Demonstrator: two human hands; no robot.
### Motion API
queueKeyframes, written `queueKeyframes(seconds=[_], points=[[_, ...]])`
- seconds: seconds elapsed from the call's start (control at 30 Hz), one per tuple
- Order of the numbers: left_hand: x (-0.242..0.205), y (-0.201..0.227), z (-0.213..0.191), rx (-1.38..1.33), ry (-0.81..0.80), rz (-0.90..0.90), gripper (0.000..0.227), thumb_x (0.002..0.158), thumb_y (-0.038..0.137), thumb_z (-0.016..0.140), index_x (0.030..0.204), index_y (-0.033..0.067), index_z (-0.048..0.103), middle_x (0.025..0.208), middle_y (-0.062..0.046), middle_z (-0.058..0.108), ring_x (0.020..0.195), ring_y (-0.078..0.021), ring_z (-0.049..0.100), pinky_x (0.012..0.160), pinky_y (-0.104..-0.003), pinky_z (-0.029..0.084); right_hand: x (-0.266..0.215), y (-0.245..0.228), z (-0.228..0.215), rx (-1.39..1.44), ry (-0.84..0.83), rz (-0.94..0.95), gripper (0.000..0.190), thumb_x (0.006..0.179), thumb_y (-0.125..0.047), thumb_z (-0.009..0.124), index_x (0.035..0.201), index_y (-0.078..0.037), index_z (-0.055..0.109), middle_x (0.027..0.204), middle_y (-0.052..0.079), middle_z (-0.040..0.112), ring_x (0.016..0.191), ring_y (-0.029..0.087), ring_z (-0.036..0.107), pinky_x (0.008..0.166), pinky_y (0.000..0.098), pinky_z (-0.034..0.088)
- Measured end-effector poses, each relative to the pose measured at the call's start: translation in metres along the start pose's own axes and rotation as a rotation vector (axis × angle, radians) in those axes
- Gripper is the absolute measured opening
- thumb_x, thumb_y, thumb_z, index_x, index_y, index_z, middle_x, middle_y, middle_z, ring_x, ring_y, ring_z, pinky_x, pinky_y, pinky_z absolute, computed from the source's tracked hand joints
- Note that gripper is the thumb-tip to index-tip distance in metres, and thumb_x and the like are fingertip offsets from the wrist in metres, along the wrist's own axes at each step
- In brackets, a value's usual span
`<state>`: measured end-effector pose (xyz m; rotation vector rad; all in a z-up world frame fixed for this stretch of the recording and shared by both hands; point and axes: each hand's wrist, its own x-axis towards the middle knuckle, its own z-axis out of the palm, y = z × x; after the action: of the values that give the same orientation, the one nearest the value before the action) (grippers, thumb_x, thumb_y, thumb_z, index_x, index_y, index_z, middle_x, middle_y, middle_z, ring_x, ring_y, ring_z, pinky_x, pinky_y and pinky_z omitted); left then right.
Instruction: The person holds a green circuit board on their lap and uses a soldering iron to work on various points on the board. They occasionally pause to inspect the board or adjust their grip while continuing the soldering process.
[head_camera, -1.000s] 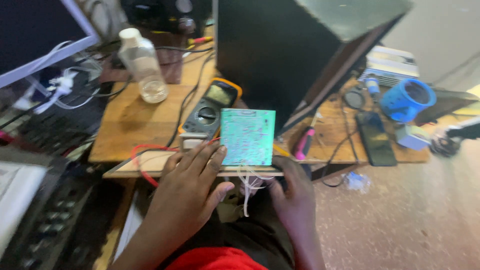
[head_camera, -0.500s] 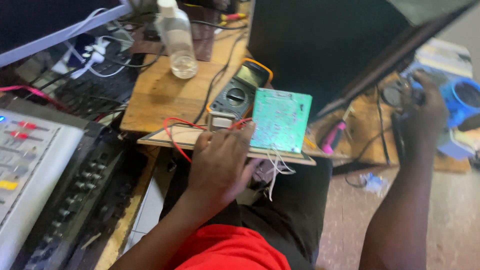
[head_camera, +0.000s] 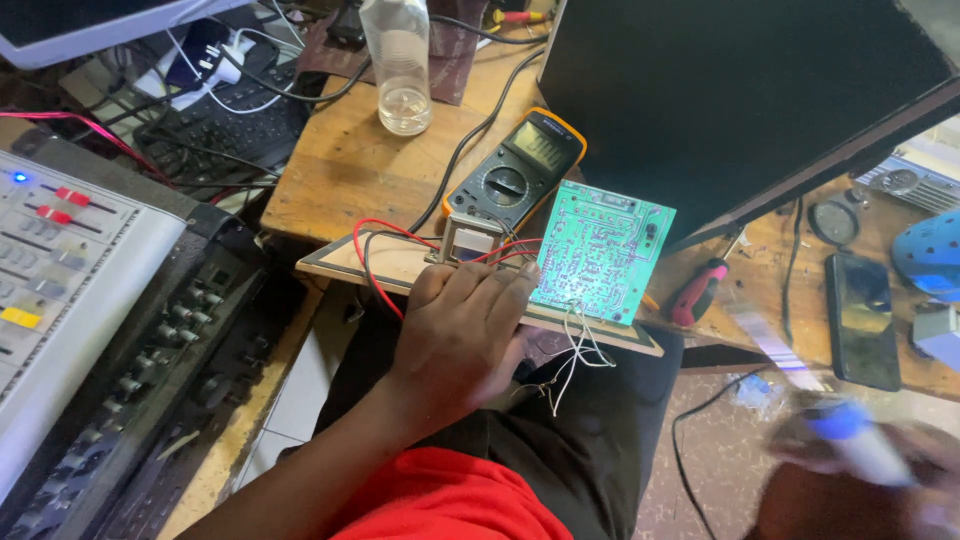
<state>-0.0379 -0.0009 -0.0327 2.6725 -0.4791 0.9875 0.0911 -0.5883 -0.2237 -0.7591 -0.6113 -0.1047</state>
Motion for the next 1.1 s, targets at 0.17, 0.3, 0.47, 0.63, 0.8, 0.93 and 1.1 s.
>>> queueKeyframes(seconds=[0.17, 0.3, 0.47, 0.63, 0.8, 0.93, 1.1], points=[[0.000, -0.003, 0.000, -0.009, -0.018, -0.007, 0.053, 0.087, 0.025, 0.074, 0.138, 0.0099, 0.068, 0.113, -0.002, 0.075, 0.098, -0.0242, 0.066, 0.083, -0.042, 0.041, 0.023, 0.066, 0.363, -0.607, 0.334, 0.018, 0.043, 0.099, -0.043, 0.072, 0.119, -0.005, 0.069, 0.105, 0.009, 0.072, 0.075, 0.026, 0.075, 0.082, 0.0423, 0.068], [0.003, -0.003, -0.003, -0.008, 0.008, -0.001, 0.043, 0.096, 0.020, 0.071, 0.137, 0.0058, 0.068, 0.111, -0.004, 0.075, 0.097, -0.0239, 0.068, 0.082, -0.040, 0.041, 0.039, 0.085, 0.364, -0.528, 0.339, 0.029, 0.038, 0.096, -0.035, 0.071, 0.115, -0.003, 0.069, 0.095, 0.008, 0.072, 0.072, 0.026, 0.077, 0.077, 0.0393, 0.070], [0.001, -0.003, -0.001, -0.038, -0.001, -0.012, 0.045, 0.095, 0.019, 0.076, 0.137, 0.0061, 0.069, 0.113, -0.004, 0.077, 0.100, -0.0235, 0.069, 0.084, -0.040, 0.042, 0.038, 0.092, 0.368, -0.593, 0.434, 0.106, 0.045, 0.089, -0.039, 0.073, 0.116, -0.003, 0.067, 0.089, 0.023, 0.070, 0.084, 0.037, 0.077, 0.069, 0.0306, 0.060], [0.003, -0.003, -0.001, -0.053, -0.009, -0.018, 0.045, 0.095, 0.018, 0.073, 0.138, 0.0043, 0.069, 0.114, -0.006, 0.077, 0.101, -0.0240, 0.069, 0.084, -0.040, 0.042, 0.037, 0.095, 0.371, -0.652, 0.454, 0.070, 0.049, 0.092, -0.043, 0.072, 0.116, 0.000, 0.067, 0.089, 0.016, 0.068, 0.077, 0.033, 0.076, 0.066, 0.0296, 0.063], [0.005, -0.002, -0.002, -0.043, -0.004, -0.018, 0.039, 0.098, 0.020, 0.074, 0.134, 0.0052, 0.071, 0.113, -0.005, 0.078, 0.100, -0.0228, 0.070, 0.084, -0.040, 0.042, 0.034, 0.094, 0.370, -0.690, 0.438, 0.065, 0.047, 0.096, -0.042, 0.066, 0.118, 0.000, 0.064, 0.098, 0.015, 0.070, 0.072, 0.030, 0.072, 0.079, 0.0393, 0.063], [0.004, -0.003, 0.000, -0.029, -0.004, -0.028, 0.043, 0.096, 0.024, 0.079, 0.134, 0.0064, 0.070, 0.109, -0.004, 0.077, 0.100, -0.0237, 0.069, 0.083, -0.040, 0.041, 0.032, 0.095, 0.365, -0.702, 0.445, 0.058, 0.047, 0.096, -0.041, 0.065, 0.119, 0.000, 0.064, 0.099, 0.016, 0.070, 0.072, 0.030, 0.073, 0.081, 0.0405, 0.064], [0.002, -0.002, 0.001, -0.033, -0.018, -0.033, 0.045, 0.098, 0.028, 0.080, 0.136, 0.0066, 0.070, 0.108, -0.003, 0.077, 0.102, -0.0240, 0.069, 0.084, -0.040, 0.042, 0.033, 0.088, 0.376, -0.721, 0.459, 0.102, 0.049, 0.096, -0.044, 0.068, 0.120, -0.001, 0.065, 0.103, 0.013, 0.068, 0.076, 0.032, 0.075, 0.079, 0.0367, 0.064]])
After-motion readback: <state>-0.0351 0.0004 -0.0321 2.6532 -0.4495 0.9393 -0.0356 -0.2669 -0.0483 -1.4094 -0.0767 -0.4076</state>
